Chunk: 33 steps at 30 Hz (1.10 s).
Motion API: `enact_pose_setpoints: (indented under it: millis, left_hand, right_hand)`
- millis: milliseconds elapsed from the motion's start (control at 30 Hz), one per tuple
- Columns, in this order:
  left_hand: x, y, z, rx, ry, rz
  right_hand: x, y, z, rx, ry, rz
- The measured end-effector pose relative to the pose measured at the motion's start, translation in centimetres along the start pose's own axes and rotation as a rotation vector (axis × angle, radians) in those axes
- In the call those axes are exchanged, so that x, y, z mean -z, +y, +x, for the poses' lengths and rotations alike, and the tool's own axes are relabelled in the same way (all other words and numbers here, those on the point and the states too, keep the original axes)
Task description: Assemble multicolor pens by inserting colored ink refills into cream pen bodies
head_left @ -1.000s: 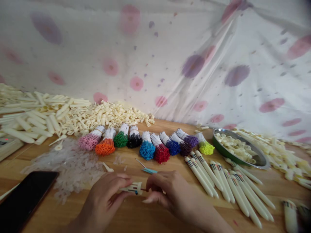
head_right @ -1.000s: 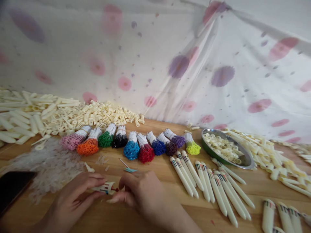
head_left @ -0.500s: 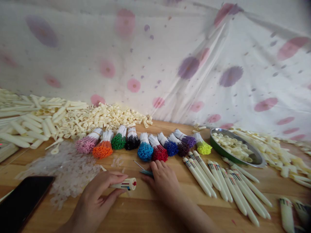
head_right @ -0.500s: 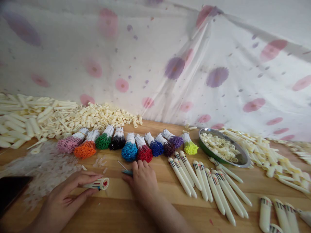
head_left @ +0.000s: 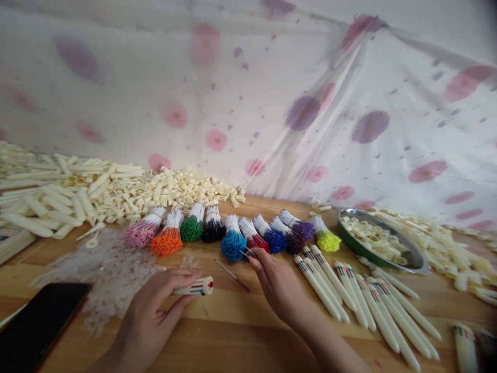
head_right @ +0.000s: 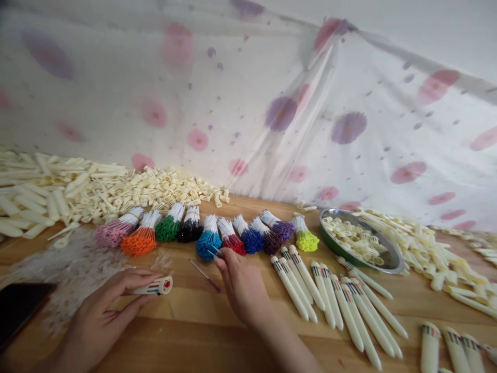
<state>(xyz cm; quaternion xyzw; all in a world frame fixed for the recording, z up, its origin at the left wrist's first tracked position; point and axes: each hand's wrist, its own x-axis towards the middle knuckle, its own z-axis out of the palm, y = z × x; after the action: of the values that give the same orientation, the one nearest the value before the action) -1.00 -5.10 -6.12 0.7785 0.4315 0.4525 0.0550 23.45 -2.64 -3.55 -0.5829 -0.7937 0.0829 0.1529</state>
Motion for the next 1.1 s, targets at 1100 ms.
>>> enact_pose_setpoints:
  millis: [1100]
  left_hand:
    - [0.6,0.4,0.2,-0.164,0.098,0.197]
  right_hand:
    - [-0.7,-4.8,-2.9,-0.059,-0.166,0.753]
